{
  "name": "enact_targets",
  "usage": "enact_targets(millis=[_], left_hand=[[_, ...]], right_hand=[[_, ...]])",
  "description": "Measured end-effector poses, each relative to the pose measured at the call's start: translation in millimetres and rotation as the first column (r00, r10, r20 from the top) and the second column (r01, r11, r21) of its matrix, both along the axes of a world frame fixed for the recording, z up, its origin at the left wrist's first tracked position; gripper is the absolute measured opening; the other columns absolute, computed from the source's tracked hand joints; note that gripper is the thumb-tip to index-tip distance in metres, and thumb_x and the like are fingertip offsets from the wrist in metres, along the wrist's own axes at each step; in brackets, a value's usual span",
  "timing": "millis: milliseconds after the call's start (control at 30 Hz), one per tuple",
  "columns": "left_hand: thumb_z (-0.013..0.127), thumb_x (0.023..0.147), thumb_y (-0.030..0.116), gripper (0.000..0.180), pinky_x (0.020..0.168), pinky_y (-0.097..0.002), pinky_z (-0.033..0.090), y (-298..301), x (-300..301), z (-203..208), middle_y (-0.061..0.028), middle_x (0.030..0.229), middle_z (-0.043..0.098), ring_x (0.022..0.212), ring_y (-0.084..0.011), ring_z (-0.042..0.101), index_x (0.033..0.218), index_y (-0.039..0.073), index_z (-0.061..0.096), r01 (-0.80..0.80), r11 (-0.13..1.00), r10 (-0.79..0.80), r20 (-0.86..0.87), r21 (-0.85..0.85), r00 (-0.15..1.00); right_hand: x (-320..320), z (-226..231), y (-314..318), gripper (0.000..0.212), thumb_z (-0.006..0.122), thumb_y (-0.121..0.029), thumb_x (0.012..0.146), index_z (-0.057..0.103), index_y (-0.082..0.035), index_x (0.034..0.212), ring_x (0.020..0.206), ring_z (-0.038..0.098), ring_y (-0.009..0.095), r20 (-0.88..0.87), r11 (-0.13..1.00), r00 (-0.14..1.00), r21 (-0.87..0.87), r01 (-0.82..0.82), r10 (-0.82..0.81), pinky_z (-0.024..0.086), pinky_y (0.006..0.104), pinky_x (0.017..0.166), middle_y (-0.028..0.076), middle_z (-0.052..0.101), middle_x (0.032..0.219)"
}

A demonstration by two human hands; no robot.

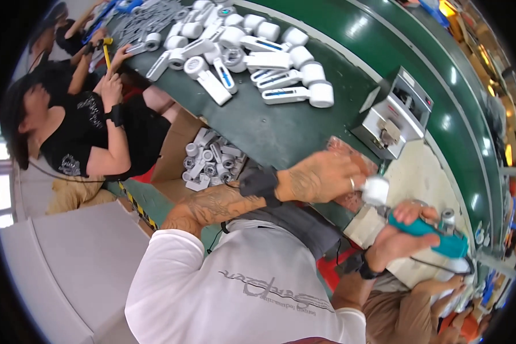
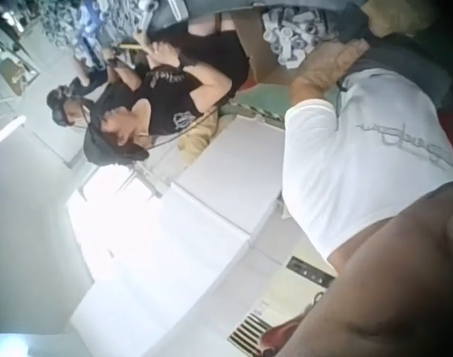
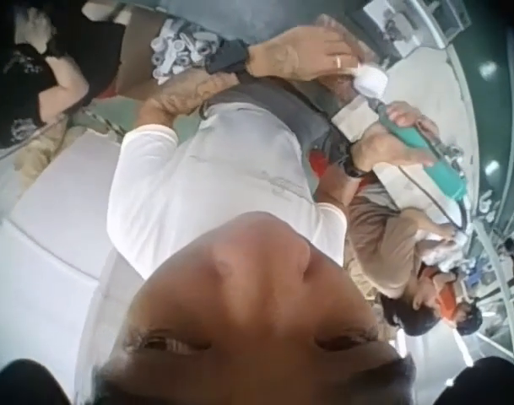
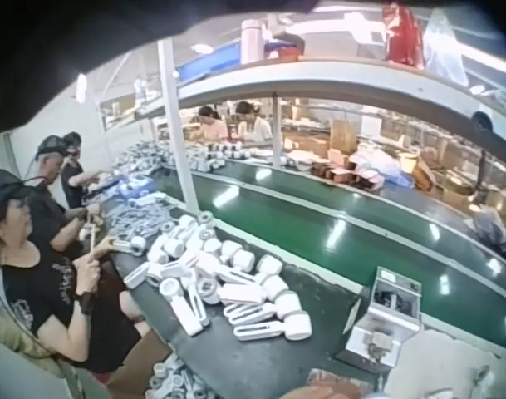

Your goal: Assemble small white electronic hand-held devices using an electric screwdriver on a factory production line.

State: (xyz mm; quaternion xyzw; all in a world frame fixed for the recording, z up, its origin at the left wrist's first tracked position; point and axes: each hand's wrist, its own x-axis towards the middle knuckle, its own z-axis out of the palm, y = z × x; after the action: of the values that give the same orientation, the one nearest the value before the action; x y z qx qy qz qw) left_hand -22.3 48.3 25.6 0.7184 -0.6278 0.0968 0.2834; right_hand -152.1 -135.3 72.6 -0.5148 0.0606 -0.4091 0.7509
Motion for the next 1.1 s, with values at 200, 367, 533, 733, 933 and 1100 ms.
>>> enact_targets(millis=[200, 367, 533, 733, 933, 1100], left_hand=[[0.062, 0.099, 0.017, 0.042, 0.098, -0.0364, 0.050, 115, 120, 11, -0.0187, 0.118, 0.069, 0.108, -0.0307, 0.066, 0.135, -0.004, 0.057, -0.739, 0.605, 0.622, -0.403, -0.297, 0.671], [0.066, 0.100, 0.021, 0.058, 0.091, -0.0298, 0.054, 162, 189, 26, -0.0136, 0.124, 0.066, 0.105, -0.0180, 0.066, 0.146, -0.008, 0.046, -0.884, 0.411, 0.126, -0.946, -0.225, 0.299], [0.068, 0.099, 0.027, 0.051, 0.092, -0.0371, 0.053, 85, 135, 34, -0.0151, 0.119, 0.066, 0.107, -0.0248, 0.065, 0.139, -0.001, 0.054, -0.822, 0.490, 0.641, -0.519, -0.290, 0.565], [0.078, 0.085, 0.025, 0.037, 0.087, -0.0425, 0.051, -104, 0, 12, -0.0148, 0.104, 0.068, 0.097, -0.0336, 0.064, 0.113, 0.003, 0.067, -0.157, 0.971, 0.050, -0.485, -0.183, 0.873], [0.068, 0.088, 0.049, 0.060, 0.085, -0.0454, 0.051, -213, -69, -37, -0.0158, 0.102, 0.066, 0.097, -0.0333, 0.065, 0.116, -0.004, 0.061, -0.060, 0.990, 0.096, -0.295, 0.128, 0.951], [0.068, 0.088, 0.039, 0.042, 0.083, -0.0481, 0.054, -228, -64, -35, -0.0152, 0.100, 0.067, 0.098, -0.0359, 0.066, 0.108, 0.002, 0.063, -0.070, 0.980, 0.142, -0.418, 0.184, 0.897]], right_hand=[[-28, -14, 1, 0.071, 0.056, -0.075, 0.091, 0.056, -0.005, 0.106, 0.061, 0.046, 0.014, -0.091, 0.994, 0.996, -0.107, 0.005, -0.015, 0.038, 0.0282, 0.056, 0.002, 0.047, 0.069], [-34, -22, 5, 0.072, 0.059, -0.072, 0.091, 0.056, -0.003, 0.109, 0.064, 0.051, 0.017, -0.138, 0.995, 0.990, -0.097, 0.023, -0.036, 0.043, 0.0297, 0.060, 0.005, 0.051, 0.070], [-32, -16, 18, 0.071, 0.067, -0.066, 0.089, 0.058, 0.001, 0.110, 0.069, 0.060, 0.021, -0.281, 0.991, 0.957, -0.128, 0.041, -0.076, 0.048, 0.0321, 0.064, 0.010, 0.062, 0.077], [-59, -13, 17, 0.070, 0.073, -0.059, 0.088, 0.056, 0.004, 0.110, 0.067, 0.060, 0.023, -0.245, 0.990, 0.969, -0.138, -0.035, 0.000, 0.049, 0.0348, 0.062, 0.010, 0.060, 0.076], [-98, -9, 12, 0.069, 0.070, -0.060, 0.090, 0.054, 0.004, 0.110, 0.066, 0.059, 0.022, -0.262, 0.977, 0.953, -0.186, 0.101, -0.149, 0.048, 0.0337, 0.060, 0.012, 0.058, 0.074], [-107, -15, -5, 0.067, 0.067, -0.059, 0.093, 0.055, 0.005, 0.111, 0.066, 0.059, 0.021, -0.297, 0.968, 0.937, -0.219, 0.121, -0.185, 0.048, 0.0326, 0.061, 0.011, 0.059, 0.075]])
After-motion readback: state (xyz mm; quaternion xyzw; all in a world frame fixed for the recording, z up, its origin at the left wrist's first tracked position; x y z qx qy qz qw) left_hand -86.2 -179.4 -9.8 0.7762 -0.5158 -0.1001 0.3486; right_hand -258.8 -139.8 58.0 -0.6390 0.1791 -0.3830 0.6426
